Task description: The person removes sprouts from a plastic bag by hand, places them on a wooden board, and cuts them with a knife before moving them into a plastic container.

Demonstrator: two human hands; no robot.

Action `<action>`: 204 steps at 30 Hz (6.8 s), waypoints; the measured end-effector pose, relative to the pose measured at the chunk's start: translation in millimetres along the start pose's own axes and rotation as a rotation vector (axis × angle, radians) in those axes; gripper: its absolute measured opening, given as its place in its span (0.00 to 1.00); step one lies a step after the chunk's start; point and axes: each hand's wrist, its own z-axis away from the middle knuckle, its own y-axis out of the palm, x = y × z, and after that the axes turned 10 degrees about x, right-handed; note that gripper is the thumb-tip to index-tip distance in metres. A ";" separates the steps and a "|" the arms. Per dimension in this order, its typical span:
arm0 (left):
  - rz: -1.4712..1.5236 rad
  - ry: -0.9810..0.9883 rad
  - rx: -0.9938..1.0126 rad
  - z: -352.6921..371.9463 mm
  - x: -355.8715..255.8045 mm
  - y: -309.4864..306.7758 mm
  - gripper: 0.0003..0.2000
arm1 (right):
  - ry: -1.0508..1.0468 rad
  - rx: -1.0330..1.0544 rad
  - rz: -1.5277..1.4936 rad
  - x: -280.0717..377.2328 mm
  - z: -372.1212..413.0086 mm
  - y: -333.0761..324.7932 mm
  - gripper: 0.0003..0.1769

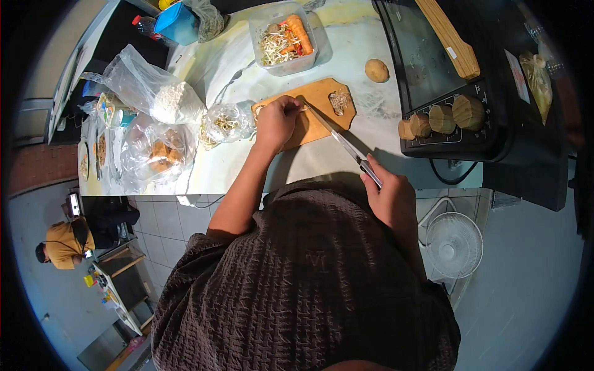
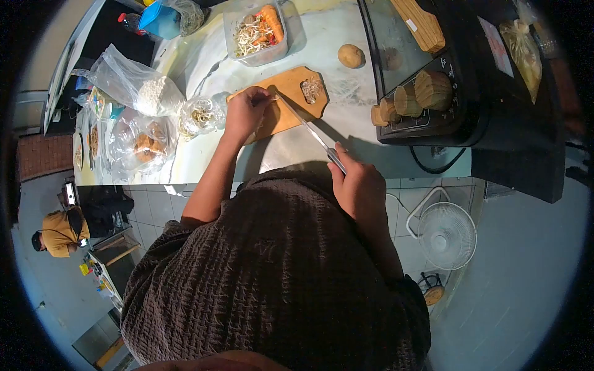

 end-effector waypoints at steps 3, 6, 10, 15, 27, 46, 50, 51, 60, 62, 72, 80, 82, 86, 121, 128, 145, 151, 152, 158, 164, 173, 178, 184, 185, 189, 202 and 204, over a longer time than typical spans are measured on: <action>-0.008 -0.029 0.017 0.9 -2.1 -1.4 0.08 | 0.010 0.011 0.016 1.0 0.5 0.4 0.21; 0.000 0.006 0.006 -0.4 3.9 1.5 0.08 | 0.017 0.012 0.063 5.8 -0.1 -0.3 0.21; 0.029 0.029 -0.028 0.0 3.8 3.4 0.07 | 0.082 0.063 0.082 16.8 -0.6 -7.5 0.20; -0.008 0.010 -0.017 0.6 0.3 3.0 0.07 | 0.105 0.091 0.178 25.7 -7.5 -7.7 0.21; 0.059 0.219 -0.147 -33.2 -17.3 -54.5 0.06 | 0.176 0.099 0.259 25.1 10.4 -31.4 0.22; -0.500 0.018 0.099 9.5 31.8 -72.4 0.11 | 0.202 0.169 0.147 18.9 4.7 -35.2 0.23; -0.528 0.011 0.153 10.0 32.7 -69.1 0.10 | 0.217 0.151 0.116 18.4 2.7 -34.7 0.23; -0.514 0.025 0.130 10.0 35.4 -67.2 0.09 | 0.200 0.135 0.129 16.2 2.8 -33.7 0.23; -0.442 0.026 0.156 13.1 25.8 -84.5 0.08 | 0.227 0.180 0.158 16.1 2.5 -35.0 0.23; -0.444 0.052 0.133 14.7 20.3 -89.1 0.08 | 0.225 0.179 0.157 15.2 2.1 -33.7 0.23; -0.611 0.224 0.079 3.3 -15.1 -89.7 0.10 | 0.169 0.129 0.141 12.1 4.4 -32.8 0.23; -0.532 0.174 0.327 -23.1 -16.0 -91.2 0.09 | 0.221 0.138 0.103 16.6 4.3 -39.3 0.23; -0.479 0.208 0.267 -25.1 -1.4 -88.5 0.09 | 0.206 0.120 0.094 16.0 4.1 -38.9 0.23; -0.501 0.174 0.324 -22.1 4.2 -85.1 0.11 | 0.223 0.134 0.105 16.0 2.6 -39.3 0.23; -0.497 0.279 -0.151 0.2 6.3 2.3 0.06 | 0.123 0.143 -0.043 19.6 -2.4 -24.4 0.23; -0.341 0.245 -0.097 4.4 5.4 5.7 0.07 | 0.046 0.066 0.014 11.5 -2.7 -9.1 0.22; -0.363 0.211 -0.047 12.6 -5.0 2.3 0.09 | 0.085 0.051 0.189 22.8 -5.0 -8.0 0.20; -0.333 0.212 -0.036 11.4 -4.0 3.9 0.10 | 0.022 0.033 0.243 16.0 -5.9 -2.9 0.23; -0.333 0.213 -0.035 11.4 -3.8 4.2 0.10 | 0.025 0.035 0.238 16.6 -5.8 -3.4 0.23; -0.302 0.196 -0.032 11.3 -2.4 5.8 0.11 | 0.060 0.053 0.182 25.2 -6.5 -7.4 0.20; -0.269 0.167 -0.010 12.3 -4.3 6.7 0.12 | 0.056 0.064 0.186 24.7 -6.6 -5.4 0.21; -0.235 0.178 -0.016 12.3 -6.0 6.9 0.12 | 0.091 0.097 0.221 26.9 -9.5 -0.1 0.22; -0.272 0.148 -0.020 10.9 -14.1 1.0 0.12 | 0.128 0.113 0.231 28.4 -12.5 1.1 0.22; -0.222 0.131 -0.066 -16.7 -25.2 -39.8 0.10 | 0.162 0.091 0.246 30.0 -1.0 -12.2 0.23; -0.201 0.164 -0.133 -24.2 -26.8 -47.6 0.10 | 0.181 0.084 0.264 30.9 2.6 -18.1 0.23; -0.171 0.251 -0.296 -45.8 -32.8 -69.4 0.14 | 0.237 0.070 0.261 26.8 10.4 -31.1 0.23; -0.602 -0.123 0.089 -6.1 17.1 -51.2 0.12 | 0.202 0.063 0.104 20.8 3.4 -34.3 0.23; -0.614 -0.100 0.062 -5.4 22.9 -46.0 0.11 | 0.146 0.042 0.074 20.2 1.4 -34.4 0.23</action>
